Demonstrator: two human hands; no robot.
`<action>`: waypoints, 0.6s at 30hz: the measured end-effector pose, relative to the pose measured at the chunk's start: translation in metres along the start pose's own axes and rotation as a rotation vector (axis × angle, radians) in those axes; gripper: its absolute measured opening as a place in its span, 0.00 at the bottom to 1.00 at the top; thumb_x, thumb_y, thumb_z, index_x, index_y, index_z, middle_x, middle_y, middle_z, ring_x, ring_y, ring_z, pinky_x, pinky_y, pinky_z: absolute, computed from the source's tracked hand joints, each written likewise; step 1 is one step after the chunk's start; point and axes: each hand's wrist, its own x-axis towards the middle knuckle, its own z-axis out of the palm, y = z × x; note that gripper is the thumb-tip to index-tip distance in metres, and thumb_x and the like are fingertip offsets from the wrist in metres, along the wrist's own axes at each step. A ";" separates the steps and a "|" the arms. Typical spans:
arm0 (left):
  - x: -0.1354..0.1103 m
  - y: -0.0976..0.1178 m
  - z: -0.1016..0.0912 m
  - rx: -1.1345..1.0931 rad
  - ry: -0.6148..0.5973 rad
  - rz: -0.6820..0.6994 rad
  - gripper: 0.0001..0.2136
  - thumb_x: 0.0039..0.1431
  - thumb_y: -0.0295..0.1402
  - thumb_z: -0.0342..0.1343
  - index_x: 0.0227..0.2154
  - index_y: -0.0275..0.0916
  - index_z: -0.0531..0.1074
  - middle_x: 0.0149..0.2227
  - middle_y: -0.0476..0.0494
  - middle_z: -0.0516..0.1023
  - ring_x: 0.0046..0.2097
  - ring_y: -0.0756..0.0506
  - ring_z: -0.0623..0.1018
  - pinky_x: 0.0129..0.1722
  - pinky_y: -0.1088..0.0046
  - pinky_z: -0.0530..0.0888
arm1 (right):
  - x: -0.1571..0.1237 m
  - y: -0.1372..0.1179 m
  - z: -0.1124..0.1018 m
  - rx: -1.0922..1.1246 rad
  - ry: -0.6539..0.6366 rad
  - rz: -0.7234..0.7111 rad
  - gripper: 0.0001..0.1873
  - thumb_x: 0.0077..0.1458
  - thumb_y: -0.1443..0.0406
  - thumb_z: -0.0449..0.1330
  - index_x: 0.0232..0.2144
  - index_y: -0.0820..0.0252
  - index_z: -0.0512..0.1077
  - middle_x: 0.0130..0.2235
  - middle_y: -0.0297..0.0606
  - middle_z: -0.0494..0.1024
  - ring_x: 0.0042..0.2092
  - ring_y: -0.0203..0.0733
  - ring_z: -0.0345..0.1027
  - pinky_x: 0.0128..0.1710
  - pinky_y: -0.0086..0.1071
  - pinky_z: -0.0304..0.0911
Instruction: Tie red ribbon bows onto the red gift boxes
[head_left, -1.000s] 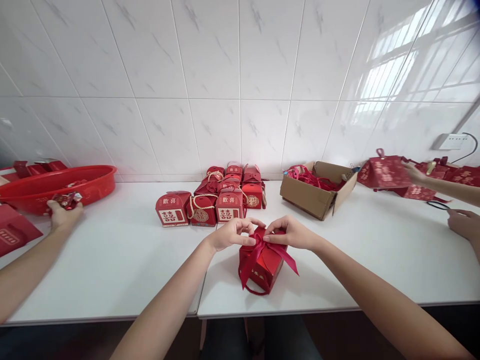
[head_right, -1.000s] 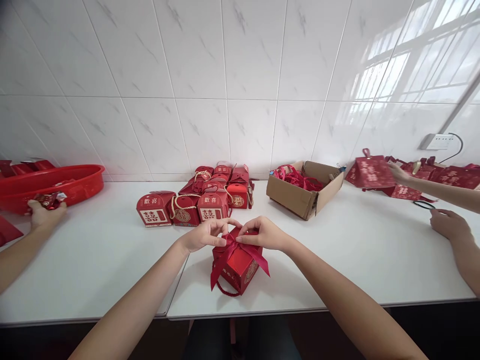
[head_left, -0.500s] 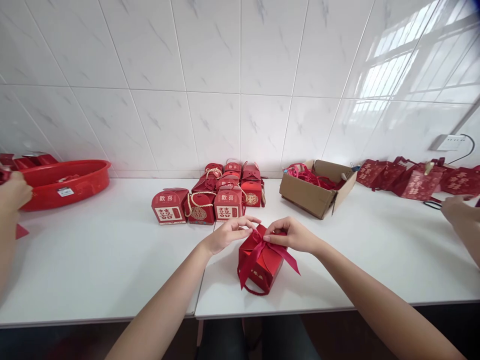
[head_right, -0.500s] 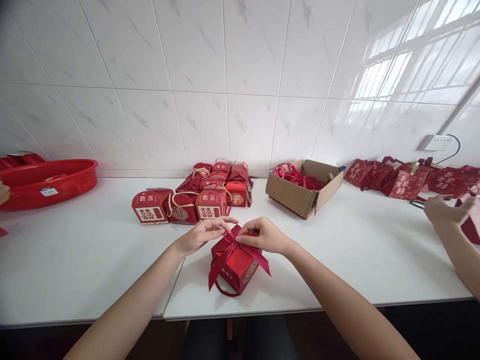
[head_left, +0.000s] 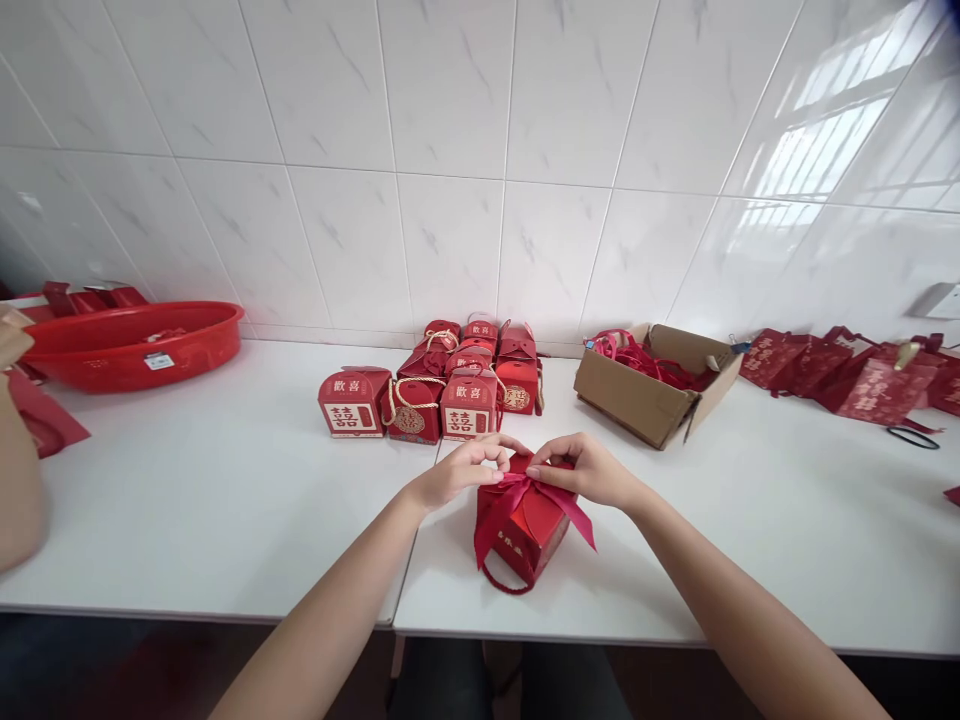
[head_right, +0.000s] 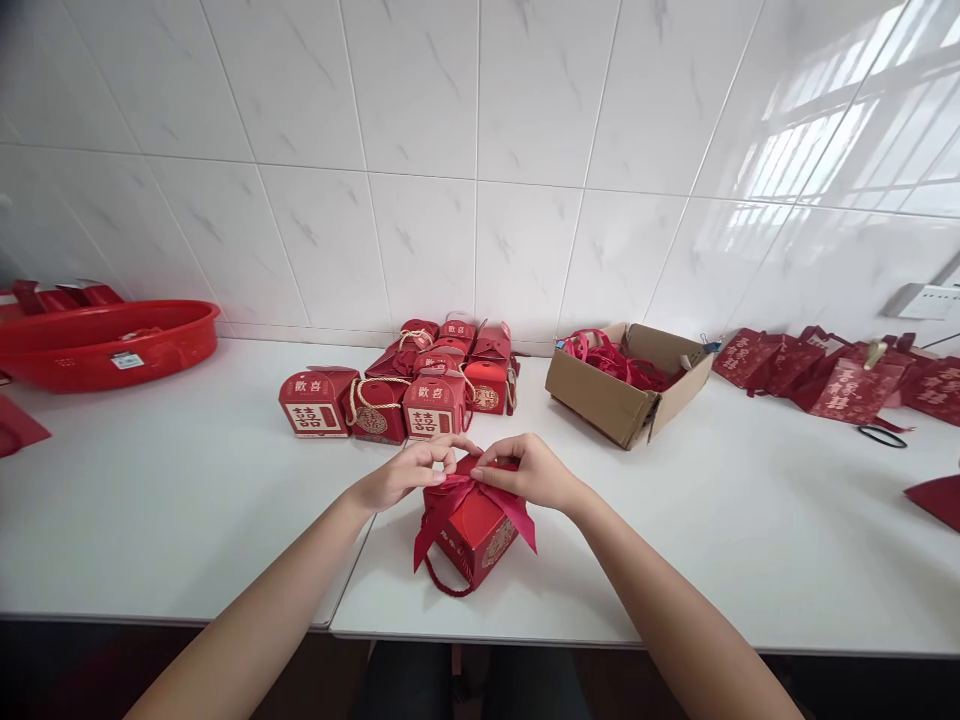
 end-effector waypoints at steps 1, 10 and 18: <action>-0.001 0.001 0.001 0.006 -0.005 -0.002 0.09 0.51 0.34 0.55 0.23 0.38 0.61 0.56 0.42 0.65 0.56 0.38 0.65 0.50 0.65 0.62 | 0.002 0.001 0.000 0.012 -0.019 -0.008 0.15 0.54 0.55 0.60 0.29 0.62 0.77 0.30 0.38 0.77 0.29 0.34 0.64 0.29 0.27 0.60; 0.000 0.001 0.004 0.010 -0.040 0.061 0.12 0.53 0.37 0.57 0.22 0.37 0.62 0.56 0.41 0.64 0.55 0.39 0.65 0.53 0.65 0.59 | 0.001 0.009 0.005 0.053 -0.027 -0.025 0.16 0.55 0.55 0.59 0.31 0.62 0.77 0.32 0.38 0.77 0.31 0.35 0.66 0.31 0.28 0.62; 0.005 -0.012 0.006 -0.212 -0.012 0.032 0.18 0.55 0.49 0.52 0.25 0.37 0.62 0.43 0.41 0.68 0.35 0.48 0.69 0.36 0.71 0.65 | -0.004 0.007 0.014 0.020 0.090 -0.026 0.16 0.54 0.54 0.60 0.30 0.62 0.78 0.32 0.40 0.79 0.31 0.38 0.67 0.31 0.29 0.62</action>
